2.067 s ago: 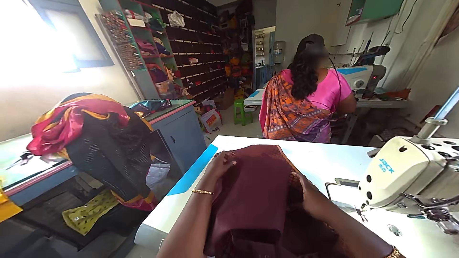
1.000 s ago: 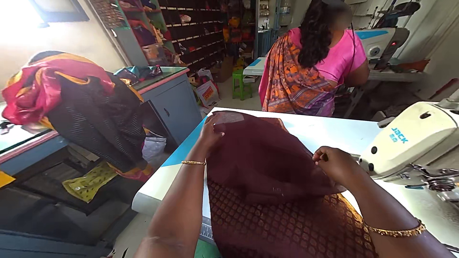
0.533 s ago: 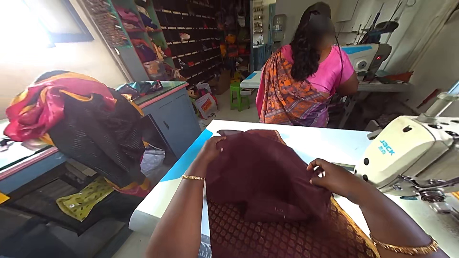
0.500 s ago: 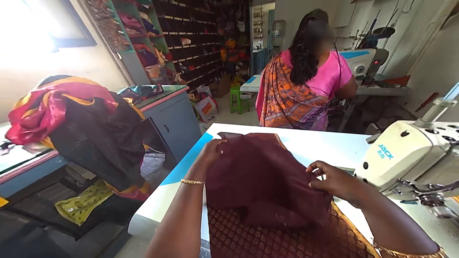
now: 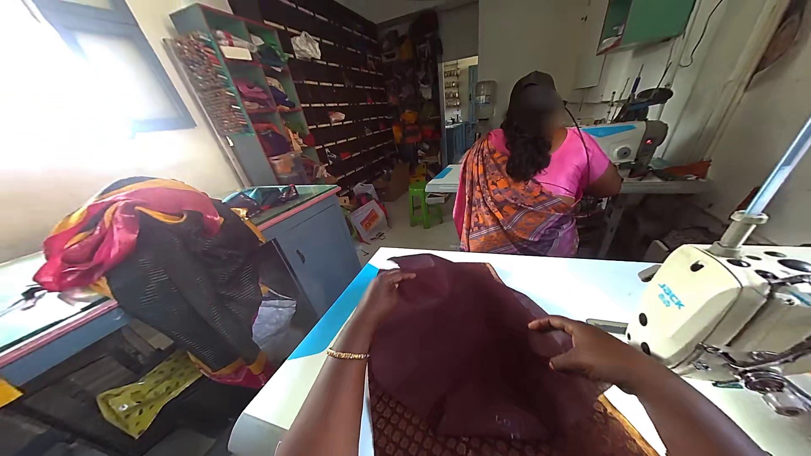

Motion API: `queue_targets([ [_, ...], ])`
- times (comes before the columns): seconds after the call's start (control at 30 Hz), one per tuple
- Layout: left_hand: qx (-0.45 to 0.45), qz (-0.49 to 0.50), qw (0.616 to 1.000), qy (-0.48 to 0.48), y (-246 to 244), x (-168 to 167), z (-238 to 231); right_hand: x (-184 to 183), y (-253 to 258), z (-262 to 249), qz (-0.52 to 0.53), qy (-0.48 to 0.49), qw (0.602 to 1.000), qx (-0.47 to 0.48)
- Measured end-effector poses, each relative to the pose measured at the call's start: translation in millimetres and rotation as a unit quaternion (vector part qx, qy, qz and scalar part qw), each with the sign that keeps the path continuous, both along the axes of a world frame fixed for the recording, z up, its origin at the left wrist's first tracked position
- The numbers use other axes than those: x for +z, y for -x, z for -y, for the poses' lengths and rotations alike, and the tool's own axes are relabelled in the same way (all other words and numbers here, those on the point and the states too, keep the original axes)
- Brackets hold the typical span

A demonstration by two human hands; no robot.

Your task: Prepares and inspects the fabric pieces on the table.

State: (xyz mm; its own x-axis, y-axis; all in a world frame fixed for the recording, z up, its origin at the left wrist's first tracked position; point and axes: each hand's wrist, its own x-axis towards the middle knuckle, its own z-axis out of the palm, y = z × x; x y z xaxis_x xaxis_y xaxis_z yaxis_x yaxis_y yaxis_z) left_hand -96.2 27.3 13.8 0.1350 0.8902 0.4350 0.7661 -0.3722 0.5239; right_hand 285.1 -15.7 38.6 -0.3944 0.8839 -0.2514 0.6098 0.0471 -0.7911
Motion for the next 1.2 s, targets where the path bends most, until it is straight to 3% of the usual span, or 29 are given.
queue_targets([
  [0.07,-0.024,0.103,0.989,-0.107,-6,14,8,6,-5,7,-0.153,-0.036,0.987,0.024],
  [0.13,-0.021,0.183,0.976,-0.113,-6,19,10,9,-3,12,-0.263,-0.020,0.964,0.027],
  [0.2,0.042,0.095,0.995,0.000,3,10,9,6,-2,12,-0.196,0.027,0.980,-0.003],
  [0.27,0.088,-0.044,0.987,0.127,12,-8,-4,-1,0,4,-0.037,0.076,0.996,-0.013],
  [0.33,0.087,-0.085,0.978,0.169,15,-19,-13,-3,1,0,0.038,0.098,0.994,-0.006],
  [0.47,0.064,-0.012,0.988,0.143,3,-5,-8,10,4,7,0.058,0.056,0.996,-0.022],
  [0.53,0.046,0.015,0.993,0.105,-3,0,-2,11,5,10,0.064,0.035,0.997,0.015],
  [0.63,-0.080,0.082,0.992,0.046,-10,10,8,5,3,7,0.059,0.024,0.994,0.095],
  [0.77,-0.253,0.240,0.932,0.101,-13,13,20,7,2,7,0.105,-0.011,0.986,0.132],
  [0.83,-0.195,0.171,0.954,0.149,-10,15,20,4,3,6,0.128,-0.005,0.982,0.139],
  [0.9,-0.047,0.056,0.982,0.174,-10,12,11,0,4,3,0.139,0.005,0.978,0.156],
  [0.97,0.044,0.007,0.985,0.168,-7,-1,-4,0,6,3,0.147,0.007,0.977,0.156],
  [1.2,0.102,0.014,0.977,0.189,2,-21,-18,-3,7,2,0.183,0.052,0.972,0.137],
])
